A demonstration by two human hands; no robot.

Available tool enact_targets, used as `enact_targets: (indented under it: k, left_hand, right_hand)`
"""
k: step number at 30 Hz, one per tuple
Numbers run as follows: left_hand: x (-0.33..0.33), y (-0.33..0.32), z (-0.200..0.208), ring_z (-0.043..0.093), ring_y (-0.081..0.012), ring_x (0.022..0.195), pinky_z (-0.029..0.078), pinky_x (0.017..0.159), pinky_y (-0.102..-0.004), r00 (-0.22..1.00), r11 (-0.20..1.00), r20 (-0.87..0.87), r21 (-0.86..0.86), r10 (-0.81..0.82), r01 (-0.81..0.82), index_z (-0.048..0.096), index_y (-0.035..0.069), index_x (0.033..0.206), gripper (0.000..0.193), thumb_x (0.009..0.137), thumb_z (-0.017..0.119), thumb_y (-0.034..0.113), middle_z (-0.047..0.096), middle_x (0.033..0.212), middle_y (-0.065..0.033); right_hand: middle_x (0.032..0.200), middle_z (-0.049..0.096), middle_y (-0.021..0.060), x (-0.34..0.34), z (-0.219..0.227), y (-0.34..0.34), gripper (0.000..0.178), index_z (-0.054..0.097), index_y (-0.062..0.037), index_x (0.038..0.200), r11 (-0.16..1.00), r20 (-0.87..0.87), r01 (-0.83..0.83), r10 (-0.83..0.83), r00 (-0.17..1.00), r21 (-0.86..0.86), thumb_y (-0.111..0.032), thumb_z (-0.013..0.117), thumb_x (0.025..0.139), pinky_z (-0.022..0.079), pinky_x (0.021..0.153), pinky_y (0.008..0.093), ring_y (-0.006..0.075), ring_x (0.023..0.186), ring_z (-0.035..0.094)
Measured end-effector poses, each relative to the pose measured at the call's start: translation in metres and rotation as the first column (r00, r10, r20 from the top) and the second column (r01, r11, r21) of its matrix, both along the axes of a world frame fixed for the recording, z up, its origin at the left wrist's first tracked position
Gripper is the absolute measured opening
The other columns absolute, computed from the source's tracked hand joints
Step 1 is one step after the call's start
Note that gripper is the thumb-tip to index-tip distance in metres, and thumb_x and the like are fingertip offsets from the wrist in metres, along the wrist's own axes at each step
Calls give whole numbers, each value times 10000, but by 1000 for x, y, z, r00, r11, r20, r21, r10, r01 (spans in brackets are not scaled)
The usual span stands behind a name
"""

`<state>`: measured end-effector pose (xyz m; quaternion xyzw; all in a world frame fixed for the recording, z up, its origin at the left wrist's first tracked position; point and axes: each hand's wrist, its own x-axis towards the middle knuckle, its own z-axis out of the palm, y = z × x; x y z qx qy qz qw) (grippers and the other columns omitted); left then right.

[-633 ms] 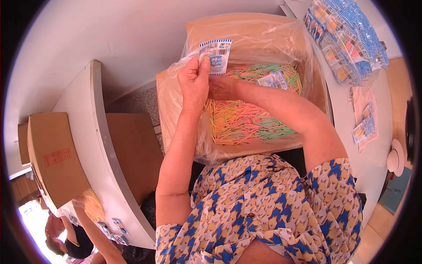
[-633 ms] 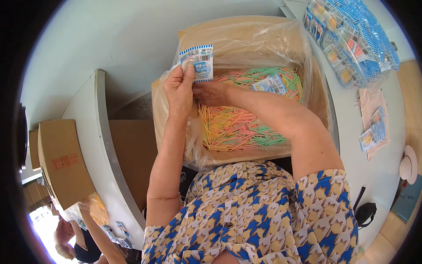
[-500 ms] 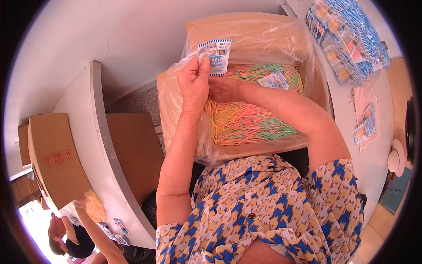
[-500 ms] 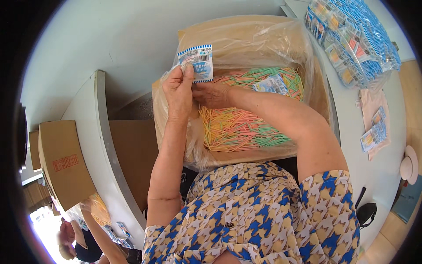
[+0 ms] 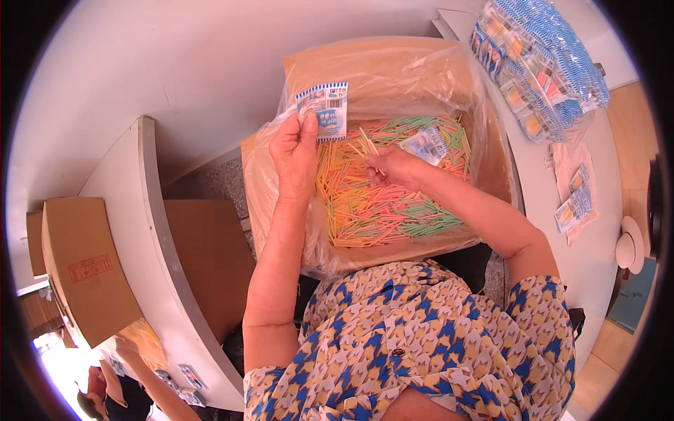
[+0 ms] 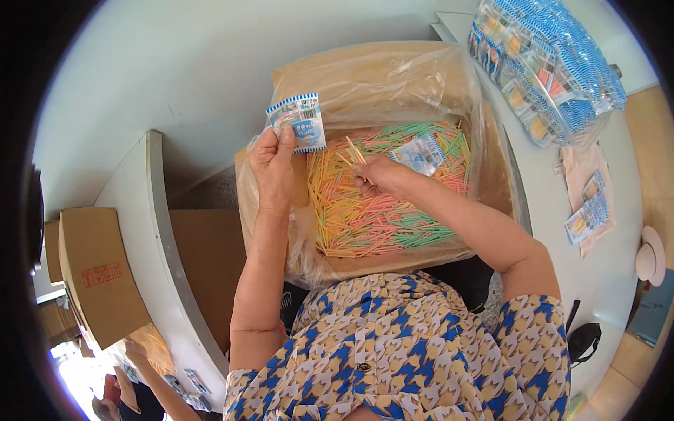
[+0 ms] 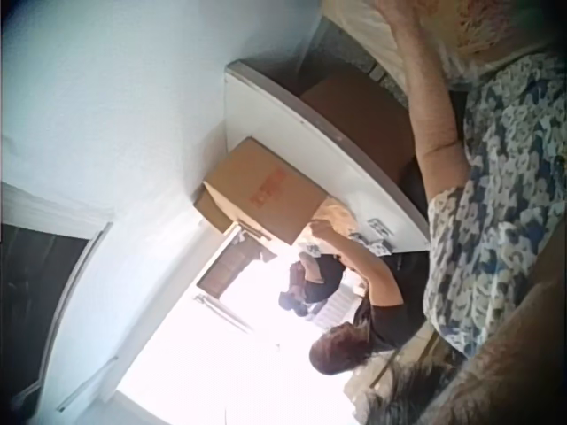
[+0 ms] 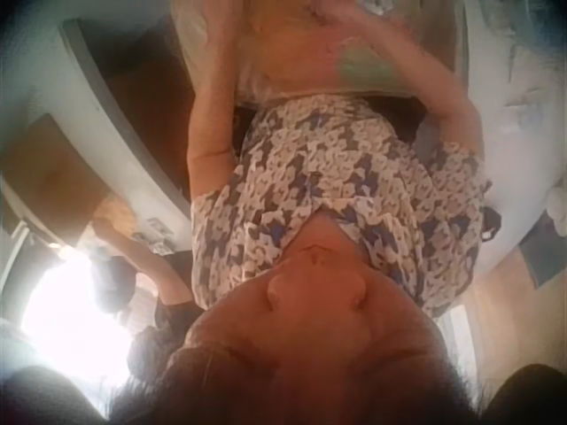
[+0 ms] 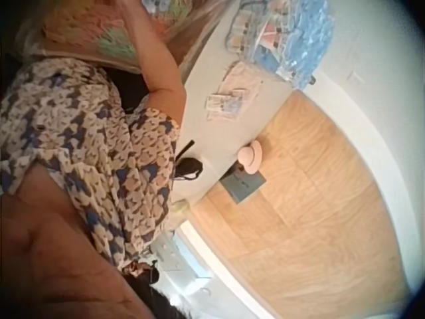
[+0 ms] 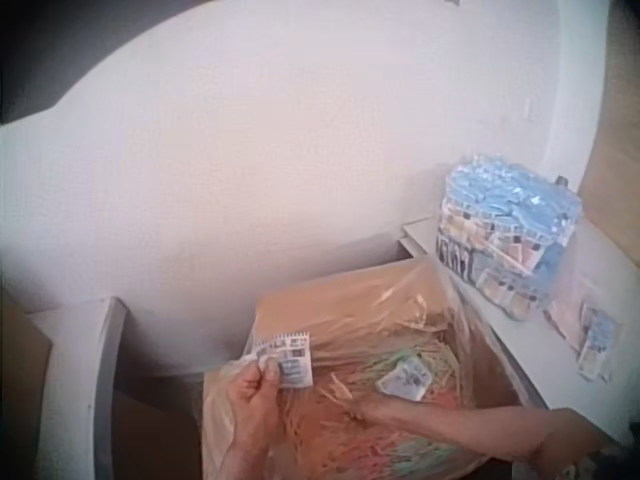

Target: Packaging small plastic packets into a box and organizing blue packets on a table.

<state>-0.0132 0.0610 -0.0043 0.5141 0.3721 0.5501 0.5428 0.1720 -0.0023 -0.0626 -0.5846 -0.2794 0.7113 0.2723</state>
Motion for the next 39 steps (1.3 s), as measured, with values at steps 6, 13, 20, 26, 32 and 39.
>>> enact_targets:
  k: [6,13,20,26,32,39]
  left_hand:
    - [1,-2,3,481,-17,758,415,668,-184,1000,999,2,-34,-12,12,642,-10,974,151,950,539,97,596,850,45]
    - [-2,-2,3,502,-31,783,436,697,-201,1000,999,-21,-32,-6,5,638,-13,1000,165,953,539,110,609,875,28]
    - [0,-1,2,501,-29,775,435,688,-199,1000,999,-3,-40,-15,15,638,-12,974,154,951,541,106,608,865,30]
    - [-3,4,-10,508,-23,756,437,670,-199,1000,1000,-17,10,-25,25,646,-11,959,153,946,545,103,617,851,31]
    - [11,-16,21,560,-30,757,459,673,-205,918,913,-76,-161,-390,375,674,-16,972,171,936,549,97,666,860,8]
    - [63,-54,29,587,-87,903,473,827,-273,668,631,107,-250,-736,735,678,11,1033,183,893,605,102,658,987,-3]
  right_hand:
    - [759,573,11,-7,-21,26,148,547,-87,894,989,-185,142,-132,974,38,-212,508,964,472,591,292,128,648,540]
    - [703,547,-4,-29,-20,54,183,549,-98,891,977,-258,203,-179,949,70,-258,502,966,448,531,285,116,611,524]
    - [681,549,14,-24,7,27,200,547,-80,861,984,-288,159,-130,949,80,-271,514,910,453,557,272,137,629,539]
    - [634,459,4,8,35,-7,311,514,-77,670,890,-38,248,-253,967,382,-339,509,839,344,598,271,94,617,414]
    - [654,461,-37,49,88,-43,276,569,-78,760,839,88,269,-349,933,472,-315,500,884,243,471,214,30,548,366]
    - [750,527,9,64,106,-57,302,566,-42,789,600,44,331,-523,851,728,-297,471,921,332,522,198,74,608,441]
